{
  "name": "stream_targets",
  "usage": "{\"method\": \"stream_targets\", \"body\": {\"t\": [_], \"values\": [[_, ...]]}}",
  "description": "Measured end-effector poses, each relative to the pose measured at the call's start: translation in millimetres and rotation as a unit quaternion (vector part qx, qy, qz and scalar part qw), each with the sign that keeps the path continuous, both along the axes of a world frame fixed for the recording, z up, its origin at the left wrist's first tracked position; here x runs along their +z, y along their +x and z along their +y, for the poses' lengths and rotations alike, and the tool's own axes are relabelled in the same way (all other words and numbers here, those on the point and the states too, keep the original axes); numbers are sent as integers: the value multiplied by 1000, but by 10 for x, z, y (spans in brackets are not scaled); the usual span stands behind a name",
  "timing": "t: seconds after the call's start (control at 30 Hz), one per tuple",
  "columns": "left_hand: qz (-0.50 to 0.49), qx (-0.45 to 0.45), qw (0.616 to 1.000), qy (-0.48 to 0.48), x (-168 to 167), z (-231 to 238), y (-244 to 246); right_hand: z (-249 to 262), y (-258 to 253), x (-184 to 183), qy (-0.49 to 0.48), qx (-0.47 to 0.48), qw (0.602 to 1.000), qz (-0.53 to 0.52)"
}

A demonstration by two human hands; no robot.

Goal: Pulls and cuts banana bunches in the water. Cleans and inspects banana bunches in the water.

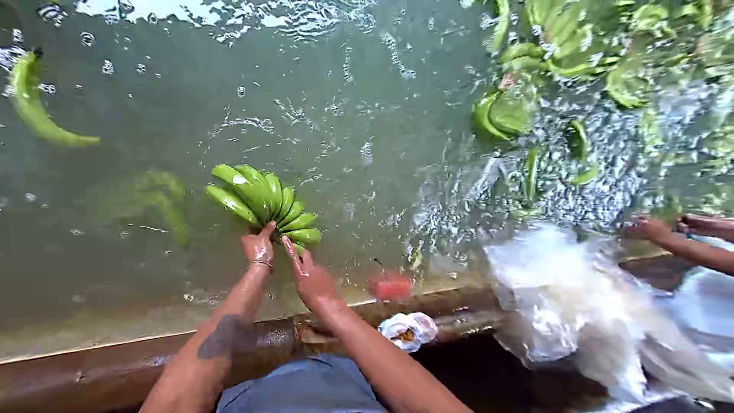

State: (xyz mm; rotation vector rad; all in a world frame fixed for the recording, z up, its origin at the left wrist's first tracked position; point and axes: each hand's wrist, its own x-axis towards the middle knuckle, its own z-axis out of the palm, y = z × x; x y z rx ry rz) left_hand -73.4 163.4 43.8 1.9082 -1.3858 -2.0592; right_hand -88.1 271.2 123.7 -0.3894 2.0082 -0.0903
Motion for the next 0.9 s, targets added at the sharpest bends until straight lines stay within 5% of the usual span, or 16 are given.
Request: {"method": "stream_targets", "body": {"t": [0.1, 0.2, 0.3, 0.37, 0.43, 0.53, 0.63, 0.73, 0.8, 0.9], "values": [[7, 24, 1000, -1, -59, 50, 51, -223, -183, 36, 27, 26, 998, -44], [52, 36, 998, 24, -192, -27, 104, -359, -650, 626, 17, 67, 994, -80], [83, -10, 994, 74, -335, -379, 310, 134, -870, 1228, -137, -2, 990, 24], [89, -36, 989, 114, -432, -548, 389, 459, -1043, 982, -193, -108, 975, 36], [82, -41, 988, 126, -430, -565, 450, 552, -1128, 386, -151, -263, 953, -28], [65, -20, 994, 91, -404, -387, 580, 396, -974, -554, -100, -507, 846, -134], [40, -31, 999, 6, -386, -102, 546, 240, -854, -1040, -79, -612, 769, -166], [-43, -98, 992, -70, -339, 45, 371, 220, -683, -1154, -72, -694, 694, -177], [-70, -172, 978, -99, -370, -43, 207, 199, -522, -909, -115, -728, 658, -155], [-93, -326, 932, -128, -394, -227, -105, 369, -437, -145, -187, -696, 686, -97]]}}
